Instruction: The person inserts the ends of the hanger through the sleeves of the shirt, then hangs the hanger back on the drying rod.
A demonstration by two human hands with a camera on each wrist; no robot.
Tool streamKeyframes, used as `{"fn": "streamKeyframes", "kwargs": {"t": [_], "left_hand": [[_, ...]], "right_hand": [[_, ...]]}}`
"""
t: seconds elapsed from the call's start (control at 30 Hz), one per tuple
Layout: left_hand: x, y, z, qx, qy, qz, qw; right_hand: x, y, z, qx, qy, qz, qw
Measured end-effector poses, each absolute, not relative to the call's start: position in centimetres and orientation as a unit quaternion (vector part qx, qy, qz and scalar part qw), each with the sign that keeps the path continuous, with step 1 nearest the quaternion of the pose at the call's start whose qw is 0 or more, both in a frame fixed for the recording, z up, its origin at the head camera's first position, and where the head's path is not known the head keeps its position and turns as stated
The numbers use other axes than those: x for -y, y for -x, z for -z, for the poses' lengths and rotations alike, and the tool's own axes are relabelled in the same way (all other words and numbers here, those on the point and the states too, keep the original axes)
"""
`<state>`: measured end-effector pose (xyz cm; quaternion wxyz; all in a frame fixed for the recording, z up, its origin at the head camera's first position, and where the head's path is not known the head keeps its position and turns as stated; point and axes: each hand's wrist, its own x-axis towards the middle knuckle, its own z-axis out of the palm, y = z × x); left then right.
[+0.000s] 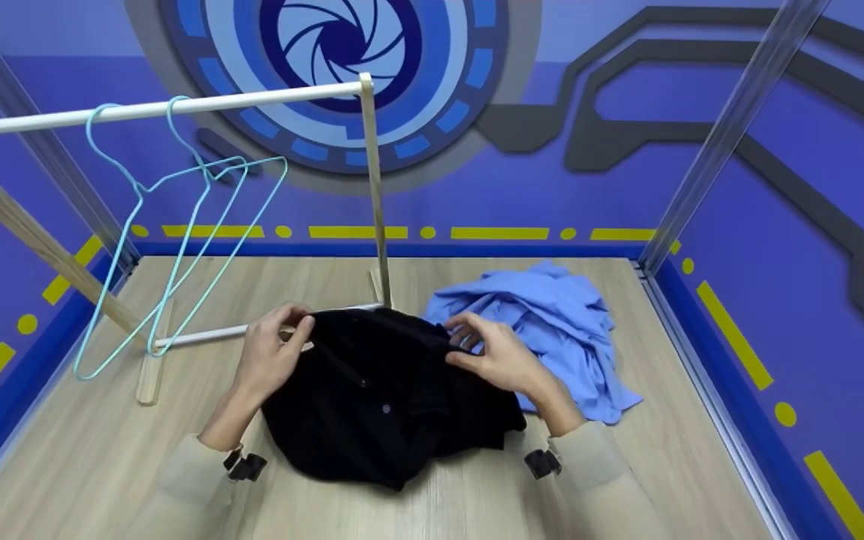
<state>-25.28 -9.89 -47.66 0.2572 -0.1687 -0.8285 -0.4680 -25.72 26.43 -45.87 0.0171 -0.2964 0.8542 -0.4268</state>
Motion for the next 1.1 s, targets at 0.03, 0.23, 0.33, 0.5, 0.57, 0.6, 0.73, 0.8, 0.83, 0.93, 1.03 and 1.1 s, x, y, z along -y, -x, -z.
{"fn": "streamKeyframes", "kwargs": {"t": [0.03,0.23,0.33,0.5,0.57,0.6,0.73,0.8,0.83,0.93,1.03,1.1], "left_hand": [[9.9,25.3,47.6,0.828,0.166,0.469,0.259],[10.2,25.6,47.3,0.821,0.155,0.476,0.274],[10.5,25.7,47.1,0.819,0.146,0.482,0.276],[10.8,25.7,47.0,0.821,0.132,0.481,0.277],[11.0,25.7,46.9,0.821,0.131,0.481,0.280],[11.1,25.7,46.9,0.820,0.132,0.480,0.282],[11.5,25.7,46.7,0.818,0.130,0.478,0.292],[11.7,25.7,46.6,0.818,0.126,0.476,0.296],[11.8,25.7,46.6,0.818,0.122,0.478,0.296],[12.1,25.7,46.6,0.818,0.112,0.481,0.296],[12.2,25.7,46.6,0.817,0.105,0.485,0.293],[12.2,25.7,46.5,0.817,0.103,0.487,0.293]], "right_hand": [[-26.6,25.7,46.0,-0.856,0.299,0.420,0.021],[-27.7,25.8,46.5,-0.866,0.313,0.385,0.054],[-28.5,25.8,46.8,-0.867,0.317,0.375,0.085],[-29.8,25.5,47.2,-0.879,0.302,0.348,0.121],[-30.3,25.3,47.4,-0.883,0.294,0.339,0.135],[-30.5,25.3,47.5,-0.886,0.291,0.333,0.140],[-31.1,25.4,47.8,-0.889,0.292,0.314,0.163],[-31.3,25.5,48.0,-0.891,0.298,0.299,0.164],[-31.3,25.5,48.1,-0.891,0.303,0.296,0.162],[-31.4,25.6,48.3,-0.892,0.304,0.298,0.151],[-31.6,25.7,48.2,-0.892,0.287,0.320,0.138],[-31.8,25.8,47.9,-0.891,0.268,0.343,0.130]]}}
